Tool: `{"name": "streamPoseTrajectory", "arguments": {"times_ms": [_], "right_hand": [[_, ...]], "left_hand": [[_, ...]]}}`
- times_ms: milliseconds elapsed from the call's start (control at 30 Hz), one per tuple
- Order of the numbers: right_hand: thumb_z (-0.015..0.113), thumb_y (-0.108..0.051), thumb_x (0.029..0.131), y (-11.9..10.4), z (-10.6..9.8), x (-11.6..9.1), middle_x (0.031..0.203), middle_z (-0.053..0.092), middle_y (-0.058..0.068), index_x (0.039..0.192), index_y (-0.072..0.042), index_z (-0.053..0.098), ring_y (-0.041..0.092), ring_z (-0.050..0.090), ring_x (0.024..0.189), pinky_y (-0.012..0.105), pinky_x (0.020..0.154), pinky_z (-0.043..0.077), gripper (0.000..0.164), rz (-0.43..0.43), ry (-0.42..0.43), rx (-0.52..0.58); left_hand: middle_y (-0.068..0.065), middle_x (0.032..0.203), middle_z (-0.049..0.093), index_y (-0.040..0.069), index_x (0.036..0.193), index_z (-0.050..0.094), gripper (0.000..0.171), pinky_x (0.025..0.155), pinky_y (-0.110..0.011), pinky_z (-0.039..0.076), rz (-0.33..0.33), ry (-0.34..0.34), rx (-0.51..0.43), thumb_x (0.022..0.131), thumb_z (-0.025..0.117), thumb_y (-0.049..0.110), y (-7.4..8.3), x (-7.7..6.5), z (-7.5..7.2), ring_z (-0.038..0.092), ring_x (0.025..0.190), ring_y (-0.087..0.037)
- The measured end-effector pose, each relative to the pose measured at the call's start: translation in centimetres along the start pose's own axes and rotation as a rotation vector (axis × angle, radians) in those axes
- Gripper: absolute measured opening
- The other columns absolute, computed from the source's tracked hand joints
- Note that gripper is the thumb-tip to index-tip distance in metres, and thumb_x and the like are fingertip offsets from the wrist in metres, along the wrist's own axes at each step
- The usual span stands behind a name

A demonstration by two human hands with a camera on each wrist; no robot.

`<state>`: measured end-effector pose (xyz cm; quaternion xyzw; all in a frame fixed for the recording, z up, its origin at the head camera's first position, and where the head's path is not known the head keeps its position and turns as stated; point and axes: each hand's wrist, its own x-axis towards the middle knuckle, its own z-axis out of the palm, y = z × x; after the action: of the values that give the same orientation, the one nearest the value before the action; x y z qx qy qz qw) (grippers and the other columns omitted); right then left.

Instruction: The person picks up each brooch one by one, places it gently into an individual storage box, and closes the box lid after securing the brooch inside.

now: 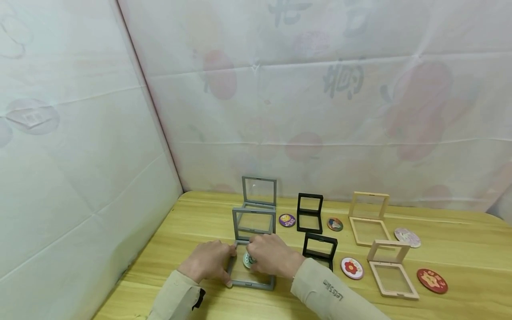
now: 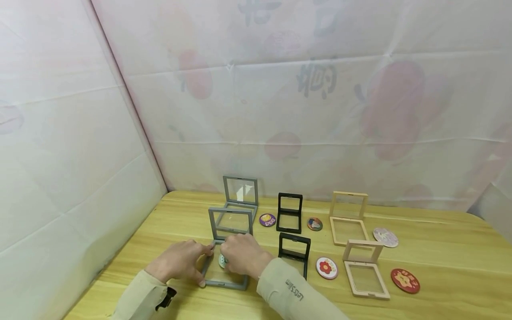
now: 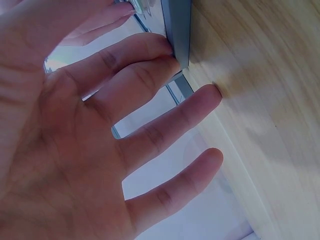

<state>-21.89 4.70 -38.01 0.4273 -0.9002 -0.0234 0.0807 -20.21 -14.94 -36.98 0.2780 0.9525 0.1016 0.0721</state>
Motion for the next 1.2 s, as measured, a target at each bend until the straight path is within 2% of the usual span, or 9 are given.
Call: {"name": "streamPoseTrajectory", "arguments": {"times_ms": [167, 333, 467, 633, 800, 900, 1033, 1100, 1200], "right_hand": [[0.088, -0.035, 0.080, 0.1, 0.2, 0.1, 0.081, 0.062, -0.006, 0.090, -0.012, 0.075, 0.002, 0.051, 0.064, 0.017, 0.056, 0.045, 0.029, 0.011, -0.010, 0.007], [0.085, -0.033, 0.083, 0.3, -0.2, 0.1, 0.082, 0.058, -0.006, 0.090, -0.010, 0.074, 0.003, 0.051, 0.067, 0.019, 0.060, 0.047, 0.027, 0.024, -0.061, 0.092], [0.082, -0.025, 0.086, 0.6, -0.5, 0.2, 0.081, 0.055, -0.006, 0.086, -0.010, 0.072, 0.004, 0.049, 0.067, 0.019, 0.062, 0.047, 0.018, 0.023, -0.085, 0.149], [0.081, -0.016, 0.085, 0.7, -0.4, 0.2, 0.080, 0.055, -0.005, 0.084, -0.011, 0.071, 0.005, 0.049, 0.067, 0.021, 0.061, 0.047, 0.012, 0.029, -0.075, 0.137], [0.082, -0.020, 0.086, 0.6, -0.4, 0.1, 0.084, 0.059, -0.004, 0.088, -0.010, 0.073, 0.008, 0.054, 0.071, 0.023, 0.064, 0.049, 0.014, 0.040, -0.080, 0.120], [0.083, -0.024, 0.086, 0.5, -0.5, 0.1, 0.088, 0.061, -0.003, 0.092, -0.010, 0.074, 0.008, 0.057, 0.073, 0.024, 0.065, 0.051, 0.018, 0.044, -0.092, 0.110], [0.083, -0.029, 0.086, 0.6, -1.0, 0.1, 0.092, 0.064, -0.001, 0.099, -0.009, 0.076, 0.008, 0.059, 0.075, 0.023, 0.066, 0.052, 0.025, 0.050, -0.093, 0.125], [0.083, -0.030, 0.086, 0.8, -1.3, 0.0, 0.094, 0.066, 0.000, 0.101, -0.008, 0.076, 0.008, 0.060, 0.075, 0.023, 0.068, 0.053, 0.028, 0.050, -0.083, 0.145], [0.082, -0.029, 0.087, 1.0, -1.7, -0.3, 0.094, 0.068, 0.001, 0.104, -0.005, 0.076, 0.011, 0.063, 0.079, 0.024, 0.072, 0.054, 0.030, 0.051, -0.069, 0.189]], "left_hand": [[0.008, 0.058, 0.047, 0.002, 0.113, 0.075, 0.061, 0.049, -0.024, 0.035, -0.005, -0.003, -0.001, 0.062, 0.098, 0.027, 0.0, 0.0, 0.0, 0.037, 0.052, -0.006], [0.008, 0.057, 0.046, 0.002, 0.111, 0.075, 0.060, 0.048, -0.023, 0.033, 0.002, 0.005, -0.002, 0.062, 0.098, 0.027, -0.1, -0.1, 0.1, 0.035, 0.051, -0.005], [0.009, 0.057, 0.047, 0.001, 0.112, 0.075, 0.060, 0.048, -0.022, 0.032, 0.002, 0.005, -0.010, 0.062, 0.098, 0.027, -0.2, -0.1, 0.1, 0.034, 0.051, -0.005], [0.009, 0.057, 0.048, 0.002, 0.109, 0.075, 0.058, 0.048, -0.023, 0.035, 0.009, 0.001, -0.013, 0.062, 0.098, 0.026, -0.2, -0.1, 0.1, 0.037, 0.051, -0.004], [0.007, 0.057, 0.050, 0.002, 0.109, 0.075, 0.058, 0.049, -0.024, 0.037, -0.001, -0.002, -0.008, 0.062, 0.098, 0.027, 0.0, 0.0, 0.1, 0.039, 0.051, -0.005], [0.001, 0.071, 0.065, 0.003, 0.115, 0.074, 0.063, 0.055, -0.026, 0.045, -0.035, -0.021, 0.015, 0.062, 0.097, 0.029, 0.2, 0.0, 0.0, 0.043, 0.056, -0.007], [-0.009, 0.101, 0.073, 0.003, 0.125, 0.070, 0.072, 0.066, -0.034, 0.053, -0.057, -0.051, 0.054, 0.065, 0.095, 0.033, 0.4, -0.1, -0.1, 0.044, 0.059, -0.009], [-0.005, 0.095, 0.072, 0.004, 0.123, 0.070, 0.069, 0.067, -0.039, 0.055, -0.039, -0.045, 0.072, 0.067, 0.094, 0.036, 0.4, -0.3, -0.3, 0.043, 0.058, -0.009], [0.002, 0.073, 0.062, 0.004, 0.109, 0.072, 0.053, 0.062, -0.036, 0.053, 0.008, 0.001, 0.067, 0.072, 0.091, 0.037, 0.3, -0.5, -0.6, 0.043, 0.055, -0.008]]}}
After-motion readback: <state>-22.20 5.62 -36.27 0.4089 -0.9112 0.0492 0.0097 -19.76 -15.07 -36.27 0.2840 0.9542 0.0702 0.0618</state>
